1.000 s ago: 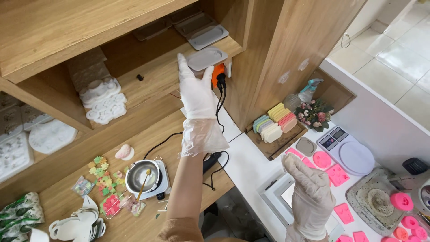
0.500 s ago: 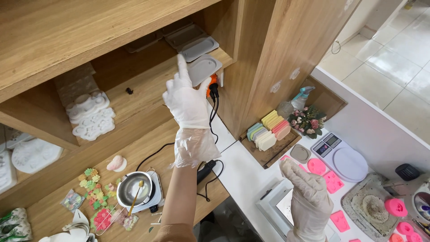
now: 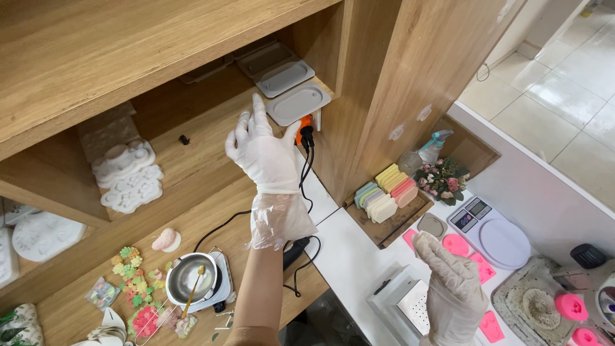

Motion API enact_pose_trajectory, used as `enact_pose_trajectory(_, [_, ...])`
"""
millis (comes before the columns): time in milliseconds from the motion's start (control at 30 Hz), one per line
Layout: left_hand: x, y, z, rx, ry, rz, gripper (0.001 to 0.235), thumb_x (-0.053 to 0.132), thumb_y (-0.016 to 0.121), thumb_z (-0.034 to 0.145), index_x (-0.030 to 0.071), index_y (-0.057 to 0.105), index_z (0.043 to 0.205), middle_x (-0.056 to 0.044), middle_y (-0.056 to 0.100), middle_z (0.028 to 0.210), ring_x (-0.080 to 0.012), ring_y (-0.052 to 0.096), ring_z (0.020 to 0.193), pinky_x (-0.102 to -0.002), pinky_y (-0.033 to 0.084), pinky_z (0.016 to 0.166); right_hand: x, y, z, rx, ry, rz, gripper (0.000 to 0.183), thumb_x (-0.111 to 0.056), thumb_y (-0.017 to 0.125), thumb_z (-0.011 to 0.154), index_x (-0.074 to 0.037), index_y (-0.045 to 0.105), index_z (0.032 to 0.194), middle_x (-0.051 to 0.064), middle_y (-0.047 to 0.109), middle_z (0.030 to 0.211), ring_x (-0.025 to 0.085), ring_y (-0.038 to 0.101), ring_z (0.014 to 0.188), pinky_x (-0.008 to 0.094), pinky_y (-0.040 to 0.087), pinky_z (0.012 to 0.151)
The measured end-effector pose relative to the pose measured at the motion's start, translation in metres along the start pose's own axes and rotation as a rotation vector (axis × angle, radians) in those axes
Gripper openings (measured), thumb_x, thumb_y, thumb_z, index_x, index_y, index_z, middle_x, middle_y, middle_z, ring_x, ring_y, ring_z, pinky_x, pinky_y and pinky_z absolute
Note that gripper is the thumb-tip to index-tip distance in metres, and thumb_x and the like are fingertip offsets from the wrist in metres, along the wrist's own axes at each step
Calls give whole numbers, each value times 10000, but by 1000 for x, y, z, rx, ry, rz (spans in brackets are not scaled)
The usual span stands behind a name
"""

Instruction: The person wipes a metal candle mold with a tissue, then uses a heat gun to warm the mold and wipes it again, repeating the heating and wiping over the mold surface. They briefly place a mold into a wooden shelf compartment and continue heating and wiping the mold on the worktable.

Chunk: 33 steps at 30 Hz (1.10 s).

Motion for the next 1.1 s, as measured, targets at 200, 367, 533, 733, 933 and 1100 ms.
enact_pose_trajectory(200, [15, 8, -2, 24, -9, -7, 999, 685, 798, 751, 156, 449, 1524, -112, 657, 1343, -193, 546, 1284, -432, 296, 1097, 22, -5, -6, -52, 42, 302, 259, 11, 647, 898, 66, 719, 1141, 228, 727, 1232, 276, 749, 1075, 367, 578, 1084])
enact_pose_trajectory(367, [15, 18, -3, 77, -28, 36, 1002, 707, 770, 774, 157, 435, 1542, -90, 670, 1340, -178, 564, 1280, -426, 306, 1111, 41, -11, -10, -48, 109, 452, 267, 0, 624, 928, 73, 721, 1167, 239, 718, 1225, 283, 736, 1097, 391, 557, 1126])
enact_pose_trajectory(533, [19, 18, -3, 112, -12, 55, 1024, 710, 766, 785, 121, 420, 1548, -89, 664, 1345, -167, 566, 1270, -421, 305, 1102, 30, -10, -2, -65, 63, 280, 310, 4, 651, 869, 54, 718, 1168, 232, 716, 1257, 288, 737, 1128, 393, 562, 1091])
enact_pose_trajectory(733, [18, 24, -4, 106, 3, 58, 1010, 702, 756, 807, 123, 405, 1557, -74, 654, 1366, -147, 550, 1291, -411, 287, 1093, 45, -8, -11, -62, 150, 335, 283, 42, 650, 890, 48, 728, 1162, 249, 717, 1205, 286, 727, 1092, 402, 546, 1129])
enact_pose_trajectory(933, [18, 28, -2, 93, -6, 77, 1050, 697, 752, 798, 116, 352, 1576, -70, 649, 1378, -149, 542, 1304, -412, 282, 1086, 30, -1, -4, -62, 111, 364, 233, -15, 643, 935, 48, 725, 1144, 236, 717, 1263, 295, 740, 1139, 388, 568, 1094])
enact_pose_trajectory(1100, [22, 13, -2, 74, -15, 53, 1106, 711, 746, 811, 73, 286, 1589, -92, 637, 1372, -179, 511, 1352, -403, 295, 1115, 34, -6, -9, -74, 147, 484, 243, -45, 618, 966, 51, 733, 1158, 239, 714, 1236, 282, 732, 1110, 389, 556, 1122])
Point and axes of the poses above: each hand's wrist, its own z-axis towards the middle knuckle, its own y-axis out of the palm, x = y × z, the point moved 6 cm from there along z, towards the middle knuckle
